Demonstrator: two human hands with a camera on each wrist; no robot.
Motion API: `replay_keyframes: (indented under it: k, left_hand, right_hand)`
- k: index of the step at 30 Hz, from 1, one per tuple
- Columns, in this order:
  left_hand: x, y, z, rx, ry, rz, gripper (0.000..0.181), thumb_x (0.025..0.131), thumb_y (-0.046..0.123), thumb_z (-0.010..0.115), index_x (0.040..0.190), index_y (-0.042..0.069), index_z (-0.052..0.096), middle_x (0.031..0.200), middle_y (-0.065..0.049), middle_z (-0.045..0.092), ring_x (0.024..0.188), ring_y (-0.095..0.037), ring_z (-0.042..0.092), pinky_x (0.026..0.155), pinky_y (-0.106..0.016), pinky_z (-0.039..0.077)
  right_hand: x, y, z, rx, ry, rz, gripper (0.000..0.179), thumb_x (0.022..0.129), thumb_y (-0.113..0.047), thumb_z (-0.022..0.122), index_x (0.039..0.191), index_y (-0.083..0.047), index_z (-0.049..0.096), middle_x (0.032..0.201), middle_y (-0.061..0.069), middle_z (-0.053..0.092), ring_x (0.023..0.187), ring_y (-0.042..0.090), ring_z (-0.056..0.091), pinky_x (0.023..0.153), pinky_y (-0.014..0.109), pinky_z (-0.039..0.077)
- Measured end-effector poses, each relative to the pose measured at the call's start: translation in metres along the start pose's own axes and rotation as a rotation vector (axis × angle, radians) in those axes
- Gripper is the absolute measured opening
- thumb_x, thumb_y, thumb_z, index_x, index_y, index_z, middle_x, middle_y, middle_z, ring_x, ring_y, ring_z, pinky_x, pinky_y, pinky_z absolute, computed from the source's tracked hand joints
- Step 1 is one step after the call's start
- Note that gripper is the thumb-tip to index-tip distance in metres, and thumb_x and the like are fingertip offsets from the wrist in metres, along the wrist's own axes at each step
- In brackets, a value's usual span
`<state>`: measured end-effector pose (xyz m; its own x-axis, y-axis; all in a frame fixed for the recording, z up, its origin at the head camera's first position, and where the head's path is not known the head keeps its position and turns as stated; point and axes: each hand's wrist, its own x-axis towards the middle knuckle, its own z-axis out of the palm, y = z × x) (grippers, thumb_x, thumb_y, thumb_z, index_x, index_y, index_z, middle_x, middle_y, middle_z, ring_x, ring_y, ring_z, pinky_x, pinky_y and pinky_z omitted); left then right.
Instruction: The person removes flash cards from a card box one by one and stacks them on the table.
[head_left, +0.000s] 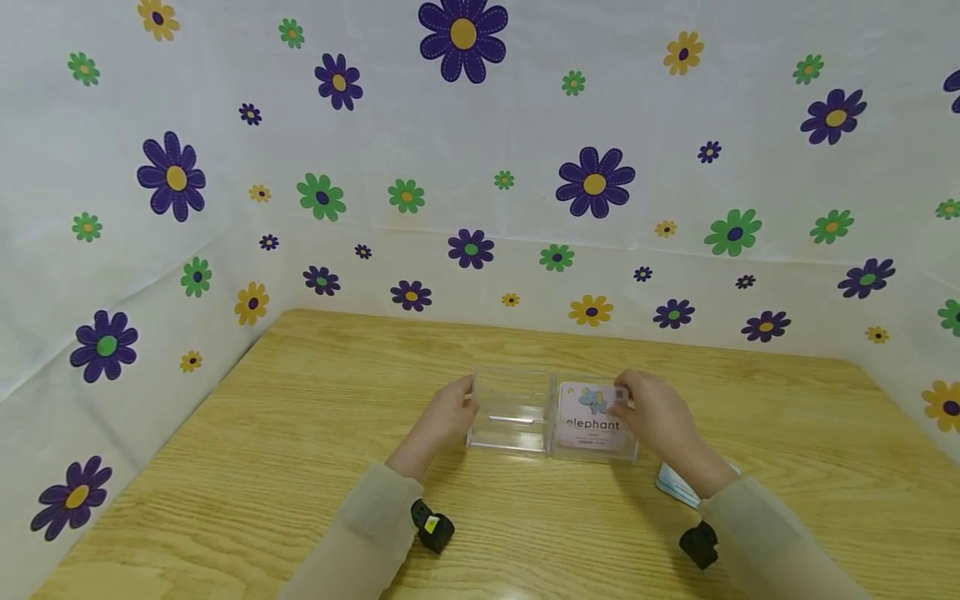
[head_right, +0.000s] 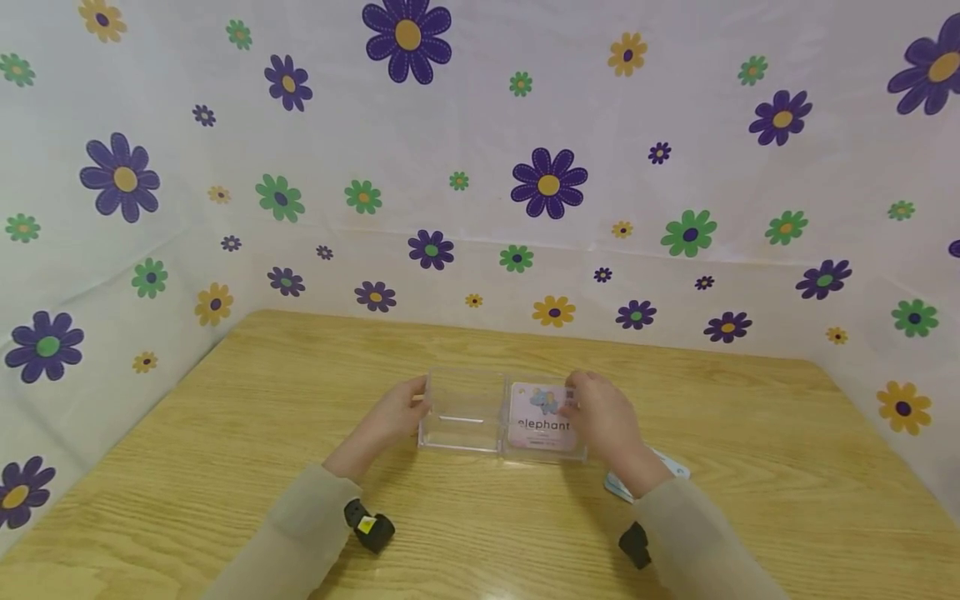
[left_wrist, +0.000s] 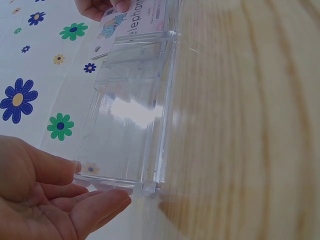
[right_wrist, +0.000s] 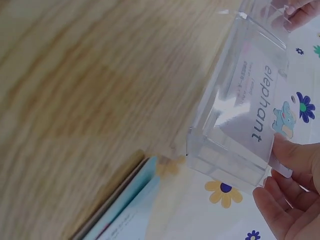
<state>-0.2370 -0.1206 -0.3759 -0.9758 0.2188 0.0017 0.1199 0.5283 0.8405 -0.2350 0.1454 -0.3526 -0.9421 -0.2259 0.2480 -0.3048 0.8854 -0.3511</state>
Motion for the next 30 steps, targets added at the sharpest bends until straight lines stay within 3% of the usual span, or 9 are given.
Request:
replay_keyframes:
  k: [13, 23, 30]
  left_hand:
    - [-0.0015, 0.0003, 0.0000, -0.002, -0.001, 0.012, 0.044, 0.093, 0.001, 0.039, 0.134, -0.008, 0.027, 0.134, -0.023, 0.034, 0.115, -0.038, 0.041, 0.091, -0.046, 0.039]
    - [-0.0005, -0.0011, -0.0007, 0.008, -0.006, 0.012, 0.044, 0.093, 0.002, 0.038, 0.134, -0.009, 0.026, 0.135, -0.023, 0.032, 0.115, -0.038, 0.041, 0.092, -0.046, 0.038]
    - [0.0010, -0.0019, 0.0000, 0.001, -0.004, -0.005, 0.044, 0.093, 0.002, 0.038, 0.134, -0.008, 0.026, 0.135, -0.022, 0.032, 0.116, -0.037, 0.040, 0.093, -0.046, 0.037]
  right_hand:
    - [0.0009, 0.0046, -0.0042, 0.086, -0.002, 0.012, 0.019, 0.078, -0.004, 0.065, 0.095, 0.003, 0.059, 0.085, 0.012, 0.060, 0.077, 0.025, 0.056, 0.067, 0.039, 0.049]
    - [0.0000, 0.0050, -0.0050, 0.075, 0.029, 0.002, 0.019, 0.079, -0.004, 0.065, 0.096, 0.003, 0.058, 0.083, 0.012, 0.061, 0.071, 0.022, 0.055, 0.062, 0.037, 0.049]
    - [-0.0014, 0.0045, -0.0075, 0.067, 0.068, -0.027, 0.017, 0.079, -0.002, 0.064, 0.094, 0.004, 0.059, 0.083, 0.015, 0.062, 0.076, 0.027, 0.059, 0.064, 0.039, 0.050]
